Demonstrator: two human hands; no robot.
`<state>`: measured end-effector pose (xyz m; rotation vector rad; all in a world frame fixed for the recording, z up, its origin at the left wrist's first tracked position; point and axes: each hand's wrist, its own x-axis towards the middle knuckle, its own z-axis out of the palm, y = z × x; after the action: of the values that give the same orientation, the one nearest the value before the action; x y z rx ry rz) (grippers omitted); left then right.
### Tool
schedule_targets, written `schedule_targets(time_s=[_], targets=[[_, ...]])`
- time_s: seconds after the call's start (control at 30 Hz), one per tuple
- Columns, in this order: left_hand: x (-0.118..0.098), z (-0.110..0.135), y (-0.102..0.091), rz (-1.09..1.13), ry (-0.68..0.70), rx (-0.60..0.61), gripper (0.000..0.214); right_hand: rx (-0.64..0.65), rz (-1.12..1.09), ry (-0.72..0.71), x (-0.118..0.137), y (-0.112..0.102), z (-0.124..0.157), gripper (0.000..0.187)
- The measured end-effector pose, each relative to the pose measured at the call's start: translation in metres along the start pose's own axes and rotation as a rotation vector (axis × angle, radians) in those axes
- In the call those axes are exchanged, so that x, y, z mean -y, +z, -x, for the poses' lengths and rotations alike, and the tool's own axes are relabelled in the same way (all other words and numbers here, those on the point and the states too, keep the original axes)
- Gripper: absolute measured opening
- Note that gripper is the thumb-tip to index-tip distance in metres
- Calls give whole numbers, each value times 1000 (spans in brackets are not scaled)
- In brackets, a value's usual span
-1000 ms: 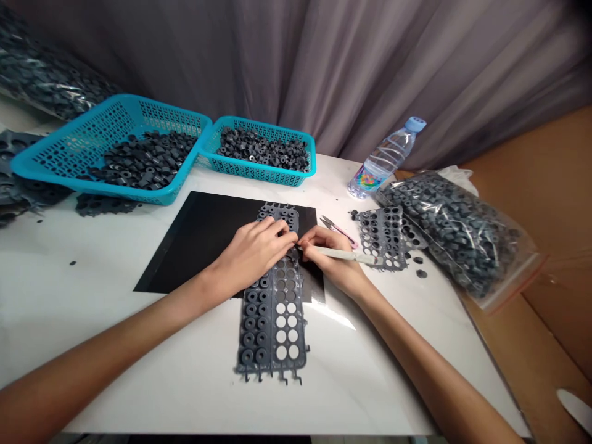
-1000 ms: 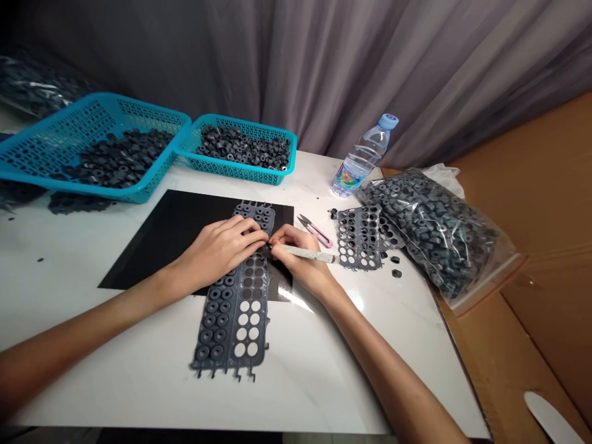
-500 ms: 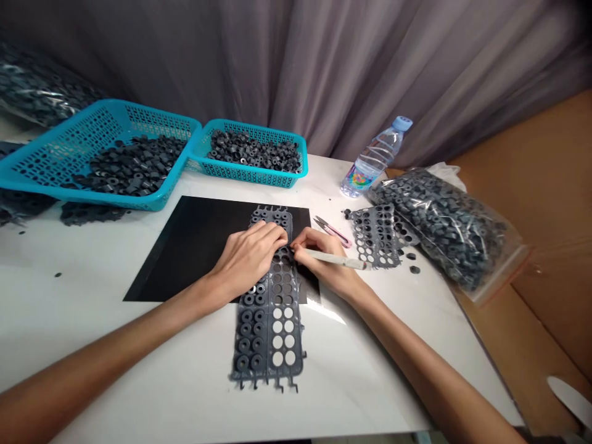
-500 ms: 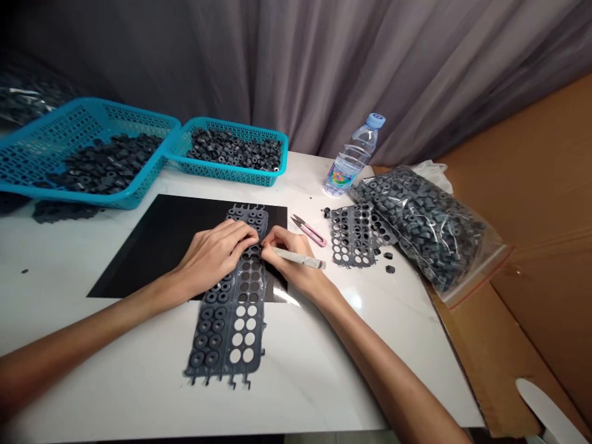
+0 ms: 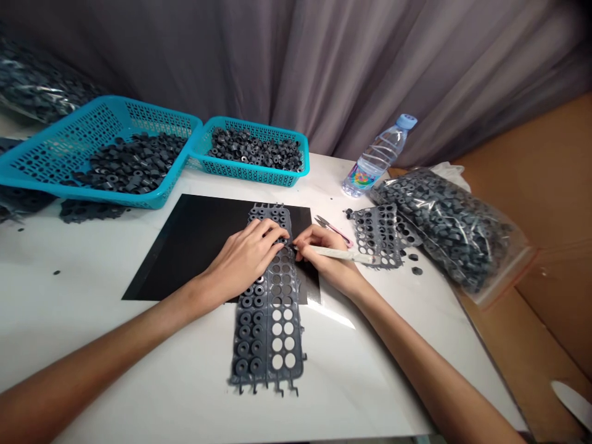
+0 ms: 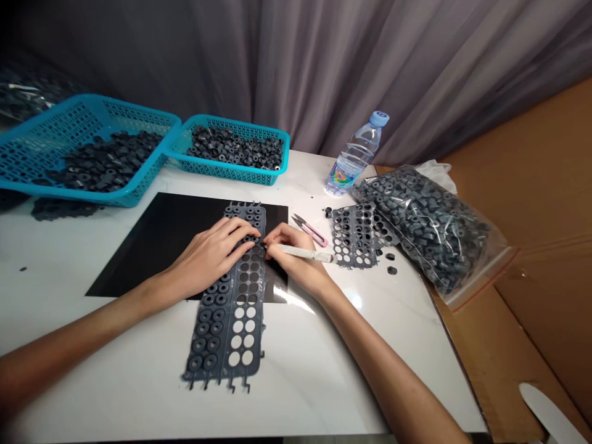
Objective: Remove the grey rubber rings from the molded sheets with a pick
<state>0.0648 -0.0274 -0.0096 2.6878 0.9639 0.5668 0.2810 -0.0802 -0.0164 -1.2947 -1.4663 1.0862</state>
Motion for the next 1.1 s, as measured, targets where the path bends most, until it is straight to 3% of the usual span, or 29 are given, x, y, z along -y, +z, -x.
schedule_targets(time_s=[0.6,0.83,1.1], targets=[[1,-1,0,-58,44,-35,23,12,34,-17,2,2,-3,4],[-6,-3,-4,-345,238,-70,23,-17,102,-29,2,6,-4,2],[-2,-2,6,-304,253,-173,18,-19,209,-61,8,9,-3,7]])
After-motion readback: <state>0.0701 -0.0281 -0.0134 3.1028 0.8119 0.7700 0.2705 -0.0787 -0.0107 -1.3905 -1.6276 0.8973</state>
